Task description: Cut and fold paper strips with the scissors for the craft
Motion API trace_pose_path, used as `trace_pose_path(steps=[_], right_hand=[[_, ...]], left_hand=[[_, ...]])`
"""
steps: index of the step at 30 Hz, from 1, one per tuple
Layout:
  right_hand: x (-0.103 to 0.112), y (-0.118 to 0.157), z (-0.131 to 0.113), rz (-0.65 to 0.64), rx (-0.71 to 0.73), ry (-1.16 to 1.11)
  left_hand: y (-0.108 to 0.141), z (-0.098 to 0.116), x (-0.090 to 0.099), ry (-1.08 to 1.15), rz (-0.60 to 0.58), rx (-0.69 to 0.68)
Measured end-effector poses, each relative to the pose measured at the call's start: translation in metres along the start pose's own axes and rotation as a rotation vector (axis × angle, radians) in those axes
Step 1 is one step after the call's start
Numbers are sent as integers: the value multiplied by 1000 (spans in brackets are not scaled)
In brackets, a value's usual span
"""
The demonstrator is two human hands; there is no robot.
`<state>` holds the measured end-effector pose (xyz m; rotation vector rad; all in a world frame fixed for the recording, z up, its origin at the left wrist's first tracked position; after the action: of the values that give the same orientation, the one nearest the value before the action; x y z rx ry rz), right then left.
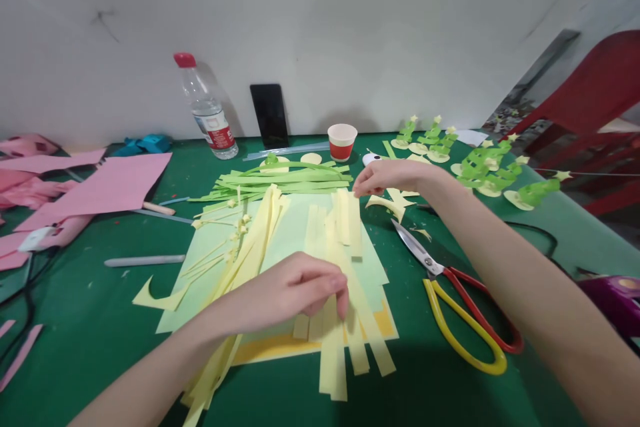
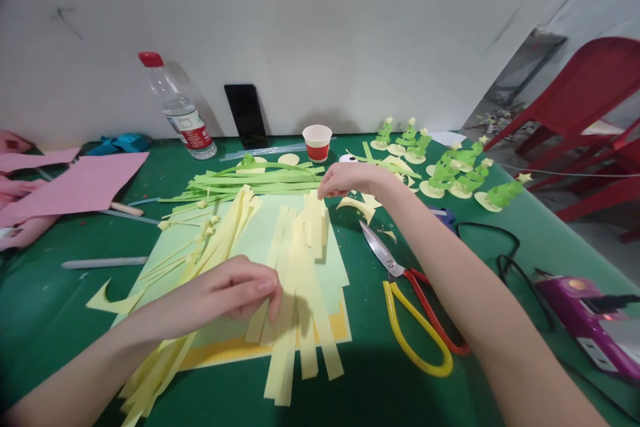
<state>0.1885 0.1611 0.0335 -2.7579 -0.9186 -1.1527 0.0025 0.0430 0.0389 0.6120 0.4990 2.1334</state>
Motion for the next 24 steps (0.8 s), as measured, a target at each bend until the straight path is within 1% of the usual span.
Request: trace_pose_path(steps=[3, 5, 8, 10, 12, 14, 16, 18, 21, 24], right_hand=[[-9, -15, 9, -52, -3, 173], [-18, -20, 9, -38, 25, 267], [-31, -18, 4, 22, 104, 389], [-42, -10, 0, 34, 183, 444], [-54, 2, -4, 29, 271, 481], [-67, 17, -5, 29, 368, 510], [-78, 31, -3, 28, 468, 540], [-85, 41, 1, 43, 538, 577], [-87, 47, 10, 99, 581, 625], [-86, 43, 19, 157, 588, 652]], left_hand=[[3, 3, 1, -170, 45, -13], [1, -2, 3, -243, 119, 24], [-6, -14, 7, -361, 269, 99], [-12, -21, 8, -473, 322, 93], [-16, -24, 5, -601, 352, 18], [-19, -23, 1, -741, 365, -90], [-21, -22, -6, -864, 350, -183], [-24, -22, -12, -947, 325, -232], [-28, -26, -18, -1020, 305, -280], [-31, -30, -20, -1060, 316, -323]])
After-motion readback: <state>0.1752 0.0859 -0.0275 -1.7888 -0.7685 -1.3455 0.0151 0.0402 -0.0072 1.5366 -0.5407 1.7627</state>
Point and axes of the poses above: each hand's wrist, its own y-axis away from the middle knuckle, its own x-axis out of the back of the hand, z = x × y, the point moved 2 cm from there along -y, towards the middle knuckle, and after that the axes turned 14 degrees about x, right-handed, at the moved point
